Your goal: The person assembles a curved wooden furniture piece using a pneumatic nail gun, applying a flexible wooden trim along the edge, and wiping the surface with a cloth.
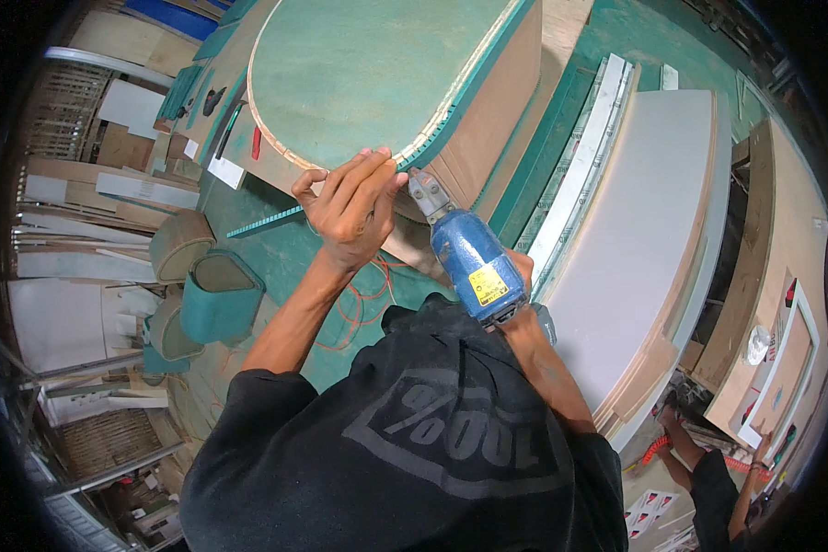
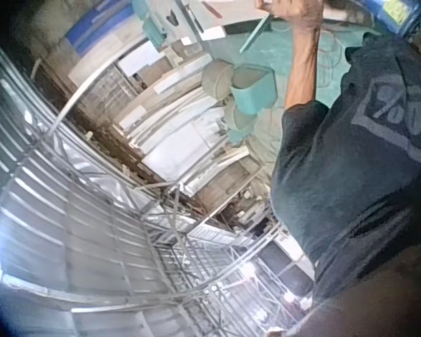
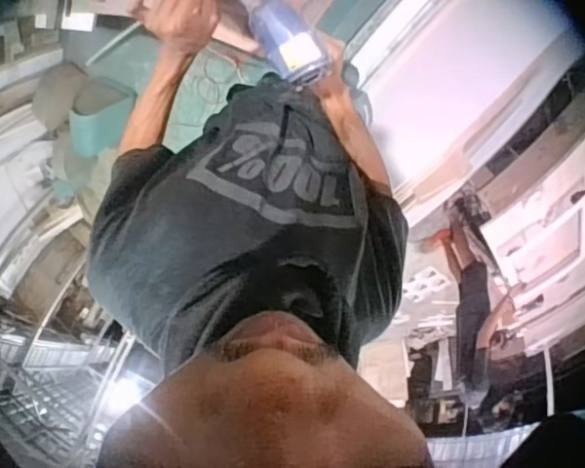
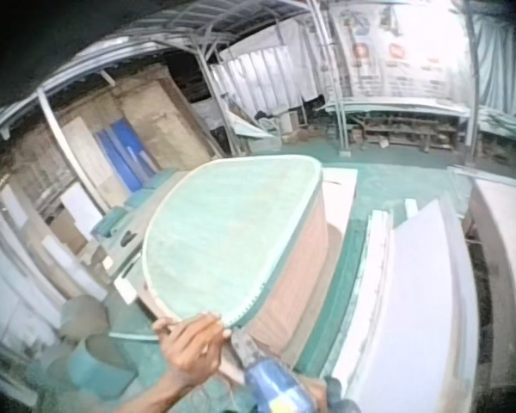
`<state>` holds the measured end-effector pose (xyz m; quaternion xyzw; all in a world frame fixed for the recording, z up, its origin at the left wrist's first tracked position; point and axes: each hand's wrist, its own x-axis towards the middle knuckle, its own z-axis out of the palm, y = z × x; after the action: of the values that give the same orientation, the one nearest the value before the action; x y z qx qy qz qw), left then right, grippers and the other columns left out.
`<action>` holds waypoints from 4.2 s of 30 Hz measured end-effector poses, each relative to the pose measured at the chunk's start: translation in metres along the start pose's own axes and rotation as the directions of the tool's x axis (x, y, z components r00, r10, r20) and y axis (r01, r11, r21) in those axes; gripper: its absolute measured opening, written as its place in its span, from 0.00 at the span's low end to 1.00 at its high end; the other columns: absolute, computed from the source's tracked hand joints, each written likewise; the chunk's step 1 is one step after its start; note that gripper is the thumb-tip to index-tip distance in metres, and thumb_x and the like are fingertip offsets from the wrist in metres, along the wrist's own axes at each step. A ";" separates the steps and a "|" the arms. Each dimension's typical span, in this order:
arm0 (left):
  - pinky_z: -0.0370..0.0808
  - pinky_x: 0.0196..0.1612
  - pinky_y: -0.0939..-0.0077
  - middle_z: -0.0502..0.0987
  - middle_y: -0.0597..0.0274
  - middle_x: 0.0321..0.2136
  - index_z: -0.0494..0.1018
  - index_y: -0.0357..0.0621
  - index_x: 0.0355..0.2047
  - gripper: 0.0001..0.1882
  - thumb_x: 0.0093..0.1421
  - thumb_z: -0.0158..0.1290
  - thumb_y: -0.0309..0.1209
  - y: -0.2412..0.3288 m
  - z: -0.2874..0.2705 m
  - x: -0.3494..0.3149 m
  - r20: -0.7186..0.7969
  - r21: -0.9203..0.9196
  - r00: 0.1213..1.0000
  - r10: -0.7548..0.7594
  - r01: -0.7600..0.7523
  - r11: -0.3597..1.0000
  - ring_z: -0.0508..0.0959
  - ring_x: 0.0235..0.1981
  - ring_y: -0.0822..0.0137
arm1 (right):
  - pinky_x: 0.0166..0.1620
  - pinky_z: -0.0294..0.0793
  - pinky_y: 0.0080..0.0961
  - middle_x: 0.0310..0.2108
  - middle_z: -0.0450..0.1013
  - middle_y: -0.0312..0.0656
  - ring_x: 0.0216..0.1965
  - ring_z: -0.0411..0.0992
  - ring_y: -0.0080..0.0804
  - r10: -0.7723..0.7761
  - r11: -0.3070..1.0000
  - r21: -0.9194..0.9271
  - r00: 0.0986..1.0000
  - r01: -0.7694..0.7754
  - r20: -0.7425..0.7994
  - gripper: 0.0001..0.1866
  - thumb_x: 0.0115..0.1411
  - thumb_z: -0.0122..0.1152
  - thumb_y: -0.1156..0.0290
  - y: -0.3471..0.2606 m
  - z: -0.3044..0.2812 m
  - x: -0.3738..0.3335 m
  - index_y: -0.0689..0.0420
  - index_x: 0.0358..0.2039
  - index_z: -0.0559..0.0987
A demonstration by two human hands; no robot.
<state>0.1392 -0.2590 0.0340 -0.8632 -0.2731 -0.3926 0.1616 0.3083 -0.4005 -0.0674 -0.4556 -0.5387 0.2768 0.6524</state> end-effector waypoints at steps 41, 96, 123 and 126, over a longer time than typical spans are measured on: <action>0.59 0.50 0.71 0.85 0.69 0.37 0.82 0.48 0.36 0.10 0.54 0.68 0.32 -0.013 -0.002 -0.020 -0.145 -0.046 0.989 0.021 -0.028 0.999 0.83 0.43 0.71 | 0.28 0.75 0.27 0.23 0.79 0.37 0.23 0.78 0.33 -0.147 0.941 -0.322 0.983 0.104 -0.112 0.06 0.47 0.70 0.69 -0.016 0.033 -0.020 0.53 0.26 0.81; 0.60 0.51 0.71 0.84 0.71 0.38 0.82 0.50 0.36 0.11 0.52 0.69 0.30 -0.038 -0.004 -0.029 -0.177 -0.193 0.983 0.046 -0.080 0.978 0.82 0.43 0.70 | 0.34 0.81 0.29 0.33 0.81 0.47 0.31 0.82 0.37 -0.079 0.955 -0.297 0.973 0.011 -0.217 0.20 0.48 0.78 0.67 -0.022 0.091 -0.035 0.63 0.40 0.83; 0.60 0.50 0.70 0.83 0.74 0.39 0.81 0.52 0.35 0.11 0.51 0.69 0.32 -0.072 -0.003 -0.036 -0.214 -0.174 0.965 0.153 -0.191 0.966 0.81 0.42 0.72 | 0.34 0.80 0.30 0.32 0.80 0.47 0.30 0.82 0.39 -0.189 0.933 -0.352 0.938 0.079 -0.289 0.36 0.46 0.79 0.49 -0.006 0.139 -0.042 0.65 0.46 0.79; 0.59 0.50 0.70 0.82 0.74 0.39 0.81 0.52 0.35 0.12 0.50 0.69 0.32 -0.068 -0.010 -0.032 -0.191 -0.190 0.973 0.131 -0.168 0.967 0.80 0.40 0.73 | 0.33 0.80 0.32 0.32 0.80 0.48 0.30 0.82 0.41 -0.193 0.917 -0.394 0.935 0.064 -0.298 0.30 0.48 0.77 0.58 -0.008 0.143 -0.041 0.65 0.46 0.79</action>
<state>0.0753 -0.2201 0.0201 -0.8552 -0.1497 -0.4803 0.1249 0.1596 -0.3961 -0.0781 -0.5757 -0.4940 0.0433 0.6501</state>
